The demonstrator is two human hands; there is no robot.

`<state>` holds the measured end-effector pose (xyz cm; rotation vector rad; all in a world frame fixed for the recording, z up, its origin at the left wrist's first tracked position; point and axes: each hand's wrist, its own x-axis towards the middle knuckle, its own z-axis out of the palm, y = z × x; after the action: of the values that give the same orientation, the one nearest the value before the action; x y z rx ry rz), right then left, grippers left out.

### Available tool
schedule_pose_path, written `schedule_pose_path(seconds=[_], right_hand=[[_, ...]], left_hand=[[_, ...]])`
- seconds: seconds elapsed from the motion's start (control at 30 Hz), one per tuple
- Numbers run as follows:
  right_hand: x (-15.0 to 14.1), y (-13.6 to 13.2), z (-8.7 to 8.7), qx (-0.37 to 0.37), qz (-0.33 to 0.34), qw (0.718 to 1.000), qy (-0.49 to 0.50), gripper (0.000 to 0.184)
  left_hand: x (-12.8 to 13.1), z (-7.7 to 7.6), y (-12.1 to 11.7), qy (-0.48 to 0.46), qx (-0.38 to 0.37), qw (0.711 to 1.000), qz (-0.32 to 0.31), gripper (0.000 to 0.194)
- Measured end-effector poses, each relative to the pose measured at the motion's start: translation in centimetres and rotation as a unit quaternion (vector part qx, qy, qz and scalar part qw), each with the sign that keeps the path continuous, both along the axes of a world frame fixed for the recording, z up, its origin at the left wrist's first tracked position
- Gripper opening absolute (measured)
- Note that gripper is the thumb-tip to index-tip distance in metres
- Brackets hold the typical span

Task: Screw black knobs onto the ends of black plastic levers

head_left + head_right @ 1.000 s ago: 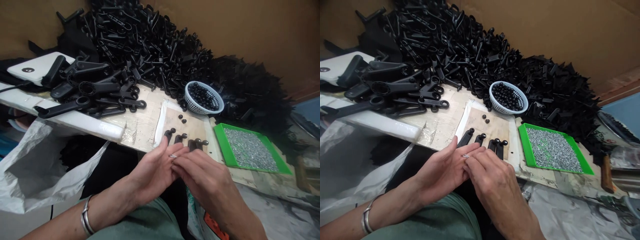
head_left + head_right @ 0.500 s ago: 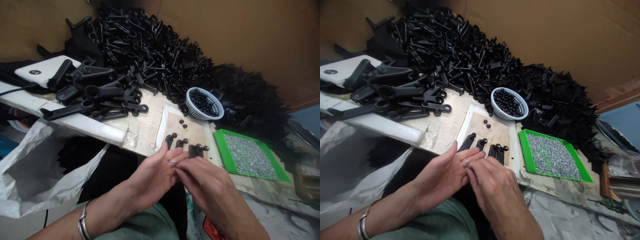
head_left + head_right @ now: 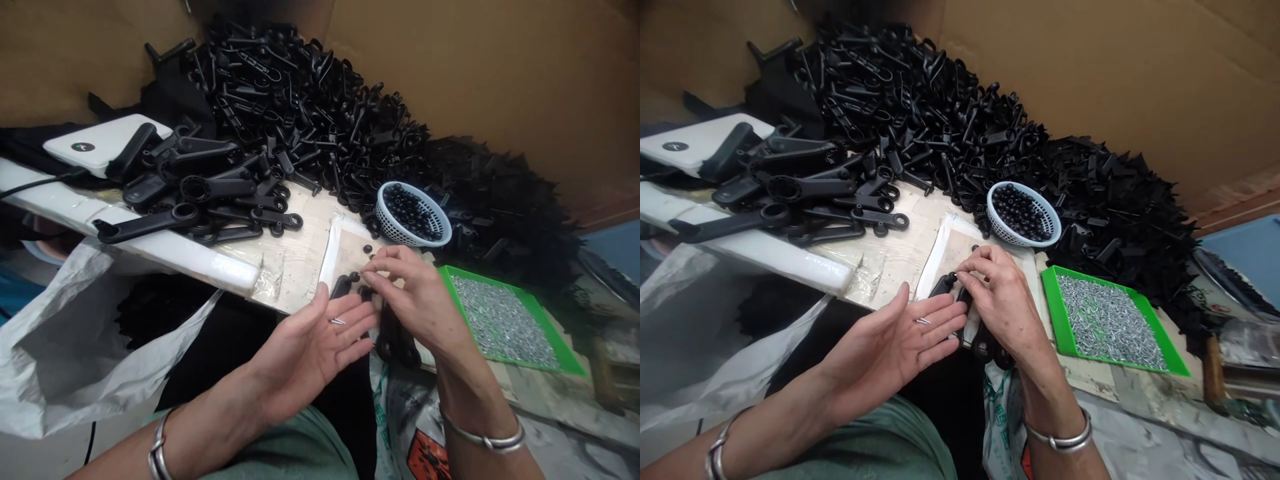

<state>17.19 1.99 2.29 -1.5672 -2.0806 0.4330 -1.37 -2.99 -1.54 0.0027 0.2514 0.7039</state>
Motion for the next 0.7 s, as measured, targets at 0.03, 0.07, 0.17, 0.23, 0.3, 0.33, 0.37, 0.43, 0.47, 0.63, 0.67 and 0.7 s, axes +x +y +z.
schedule_pose_path(seconds=[0.03, 0.07, 0.17, 0.23, 0.3, 0.33, 0.37, 0.43, 0.47, 0.63, 0.67, 0.7], right_hand=[[0.0, 0.1, -0.1, -0.007, -0.002, 1.0, 0.002, 0.009], [0.0, 0.1, -0.1, -0.015, -0.003, 1.0, 0.004, 0.01], [0.0, 0.2, -0.3, -0.035, -0.006, 0.999, 0.007, 0.011], [0.0, 0.3, -0.3, -0.041, -0.008, 0.999, 0.004, 0.01], [-0.1, 0.4, -0.3, -0.043, -0.007, 0.999, 0.0, 0.008], [-0.2, 0.4, -0.2, -0.042, -0.004, 0.999, -0.002, 0.008], [-0.2, 0.5, -0.2, -0.039, -0.001, 0.999, -0.002, 0.007], [-0.3, 0.4, 0.0, -0.025, -0.004, 1.0, 0.0, 0.007], [-0.2, 0.2, 0.2, -0.01, -0.013, 1.0, 0.003, 0.007], [1.7, -2.4, 1.0, 0.105, -0.108, 0.989, 0.01, 0.008], [2.3, -3.4, 1.0, 0.126, -0.131, 0.983, 0.016, 0.007], [3.0, -4.4, 0.9, 0.141, -0.155, 0.977, 0.025, 0.007]], left_hand=[[0.0, 0.0, 0.0, -0.001, -0.002, 1.0, 0.0, 0.067], [0.0, -0.1, 0.1, 0.0, -0.004, 1.0, -0.001, 0.067], [0.0, -0.2, 0.2, 0.006, -0.007, 1.0, -0.003, 0.066], [0.0, -0.2, 0.2, 0.01, -0.009, 1.0, -0.005, 0.065], [0.1, -0.2, 0.1, 0.014, -0.009, 1.0, -0.004, 0.063], [0.1, -0.2, 0.1, 0.016, -0.008, 1.0, -0.004, 0.062], [0.1, -0.2, 0.1, 0.018, -0.007, 1.0, -0.002, 0.061], [0.2, -0.2, 0.1, 0.022, -0.006, 1.0, 0.001, 0.06], [0.1, -0.2, 0.1, 0.025, -0.007, 1.0, 0.0, 0.06], [0.0, 0.1, 0.2, 0.041, -0.012, 0.999, -0.012, 0.058], [0.0, 0.3, 0.2, 0.05, -0.013, 0.999, -0.016, 0.057], [0.1, 0.5, 0.2, 0.065, -0.014, 0.998, -0.022, 0.057]])
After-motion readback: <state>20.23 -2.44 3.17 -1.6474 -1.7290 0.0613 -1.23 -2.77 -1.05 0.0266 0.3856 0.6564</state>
